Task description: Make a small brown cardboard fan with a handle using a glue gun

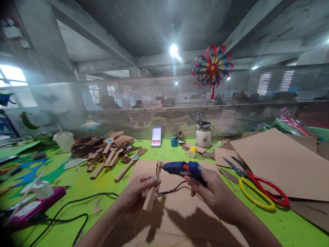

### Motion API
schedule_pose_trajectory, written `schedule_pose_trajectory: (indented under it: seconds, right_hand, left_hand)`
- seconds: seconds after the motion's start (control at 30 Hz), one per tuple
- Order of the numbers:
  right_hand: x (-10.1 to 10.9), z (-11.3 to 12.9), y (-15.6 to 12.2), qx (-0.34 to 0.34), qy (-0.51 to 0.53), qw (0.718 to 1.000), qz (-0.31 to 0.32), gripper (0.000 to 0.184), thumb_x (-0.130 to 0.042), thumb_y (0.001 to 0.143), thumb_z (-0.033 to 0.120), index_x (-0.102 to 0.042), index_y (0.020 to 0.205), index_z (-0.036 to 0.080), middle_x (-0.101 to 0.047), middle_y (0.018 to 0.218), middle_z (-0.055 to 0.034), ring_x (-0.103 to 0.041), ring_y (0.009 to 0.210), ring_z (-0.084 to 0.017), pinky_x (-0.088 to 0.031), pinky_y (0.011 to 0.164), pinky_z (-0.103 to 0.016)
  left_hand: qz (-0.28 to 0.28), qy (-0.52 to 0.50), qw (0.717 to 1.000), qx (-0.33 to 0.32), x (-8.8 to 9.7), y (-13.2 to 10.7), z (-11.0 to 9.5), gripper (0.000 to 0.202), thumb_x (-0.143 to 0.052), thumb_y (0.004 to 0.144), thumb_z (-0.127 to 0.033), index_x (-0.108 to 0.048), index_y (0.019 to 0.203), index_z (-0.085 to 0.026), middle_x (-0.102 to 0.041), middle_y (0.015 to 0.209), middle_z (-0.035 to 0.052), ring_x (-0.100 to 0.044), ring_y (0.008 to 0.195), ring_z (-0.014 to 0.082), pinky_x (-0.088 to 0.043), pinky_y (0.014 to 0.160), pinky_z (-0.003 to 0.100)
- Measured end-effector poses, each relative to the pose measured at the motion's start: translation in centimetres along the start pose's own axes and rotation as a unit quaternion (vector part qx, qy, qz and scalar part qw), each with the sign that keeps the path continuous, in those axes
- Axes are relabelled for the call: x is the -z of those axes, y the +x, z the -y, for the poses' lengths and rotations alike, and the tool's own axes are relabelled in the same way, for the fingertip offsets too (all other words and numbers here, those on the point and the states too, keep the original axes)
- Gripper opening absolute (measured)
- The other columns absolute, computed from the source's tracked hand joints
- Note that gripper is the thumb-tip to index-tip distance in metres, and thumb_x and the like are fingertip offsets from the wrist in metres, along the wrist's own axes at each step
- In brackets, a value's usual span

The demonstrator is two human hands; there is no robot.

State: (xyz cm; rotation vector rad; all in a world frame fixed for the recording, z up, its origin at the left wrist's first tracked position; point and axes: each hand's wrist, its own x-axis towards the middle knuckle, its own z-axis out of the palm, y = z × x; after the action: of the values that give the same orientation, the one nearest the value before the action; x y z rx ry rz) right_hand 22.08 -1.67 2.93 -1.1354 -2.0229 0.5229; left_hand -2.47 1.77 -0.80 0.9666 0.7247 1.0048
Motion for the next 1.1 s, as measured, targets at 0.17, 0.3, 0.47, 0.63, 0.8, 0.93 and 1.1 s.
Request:
schedule_pose_trajectory:
  seconds: [0.17, 0.3, 0.47, 0.63, 0.8, 0.93, 1.1]
  right_hand:
    - [-0.28, 0.05, 0.15, 0.000, 0.007, 1.000, -0.011, 0.043, -0.039, 0.094, 0.044, -0.058, 0.066, 0.017, -0.052, 0.064, -0.0016, -0.045, 0.056, -0.012, -0.037, 0.053, -0.026]
    - [-0.59, 0.09, 0.40, 0.008, -0.003, 1.000, -0.024, 0.041, -0.040, 0.093, 0.043, -0.058, 0.067, 0.017, -0.053, 0.063, -0.0018, -0.048, 0.058, -0.013, -0.040, 0.055, -0.026]
    - [-0.60, -0.14, 0.60, -0.013, 0.002, 1.000, -0.026, 0.041, -0.041, 0.093, 0.043, -0.059, 0.066, 0.017, -0.054, 0.062, -0.0016, -0.048, 0.056, -0.012, -0.039, 0.053, -0.026]
    - [-0.38, 0.21, 0.42, -0.002, 0.007, 1.000, -0.013, 0.040, -0.040, 0.093, 0.043, -0.057, 0.067, 0.017, -0.056, 0.065, -0.0034, -0.050, 0.058, -0.014, -0.042, 0.054, -0.027]
    - [-0.41, 0.29, 0.29, 0.003, 0.002, 1.000, -0.010, 0.039, -0.041, 0.093, 0.043, -0.057, 0.067, 0.018, -0.058, 0.067, -0.0044, -0.053, 0.061, -0.015, -0.043, 0.055, -0.028]
    - [-0.42, 0.00, 0.49, -0.014, -0.001, 1.000, -0.028, 0.042, -0.040, 0.093, 0.045, -0.058, 0.067, 0.017, -0.054, 0.062, -0.0027, -0.049, 0.057, -0.014, -0.040, 0.054, -0.028]
    - [-0.32, 0.09, 0.41, -0.012, 0.015, 1.000, -0.024, 0.045, -0.039, 0.094, 0.046, -0.059, 0.066, 0.016, -0.053, 0.062, -0.0022, -0.048, 0.057, -0.013, -0.039, 0.053, -0.027]
  left_hand:
    - [-0.002, 0.006, 1.000, 0.001, -0.17, -0.04, -0.04, 0.022, -0.077, 0.068, -0.027, -0.070, 0.074, -0.007, -0.061, 0.062, 0.0052, -0.057, 0.051, 0.0102, -0.044, 0.054, 0.021]
    - [-0.009, 0.012, 1.000, 0.003, -0.62, -0.17, -0.08, 0.022, -0.078, 0.066, -0.026, -0.070, 0.071, -0.007, -0.060, 0.059, 0.0048, -0.055, 0.051, 0.0094, -0.042, 0.052, 0.020]
    - [-0.005, 0.008, 1.000, 0.021, -0.80, -0.32, -0.30, 0.026, -0.080, 0.063, -0.029, -0.069, 0.072, -0.007, -0.060, 0.061, 0.0046, -0.055, 0.051, 0.0101, -0.044, 0.054, 0.023]
    - [-0.009, 0.012, 1.000, 0.015, -0.77, -0.39, -0.55, 0.027, -0.081, 0.062, -0.030, -0.069, 0.070, -0.007, -0.059, 0.059, 0.0039, -0.054, 0.050, 0.0098, -0.043, 0.053, 0.023]
    - [-0.004, 0.008, 1.000, 0.013, -0.72, -0.32, -0.43, 0.026, -0.080, 0.064, -0.029, -0.069, 0.070, -0.007, -0.059, 0.061, 0.0050, -0.054, 0.050, 0.0094, -0.043, 0.055, 0.023]
    - [0.000, 0.008, 1.000, 0.016, -0.66, -0.26, -0.27, 0.026, -0.079, 0.065, -0.029, -0.069, 0.071, -0.007, -0.059, 0.060, 0.0047, -0.053, 0.049, 0.0089, -0.042, 0.055, 0.023]
    - [0.005, 0.019, 1.000, 0.021, -0.36, -0.08, -0.09, 0.025, -0.077, 0.068, -0.030, -0.069, 0.074, -0.007, -0.060, 0.061, 0.0051, -0.054, 0.051, 0.0091, -0.042, 0.055, 0.022]
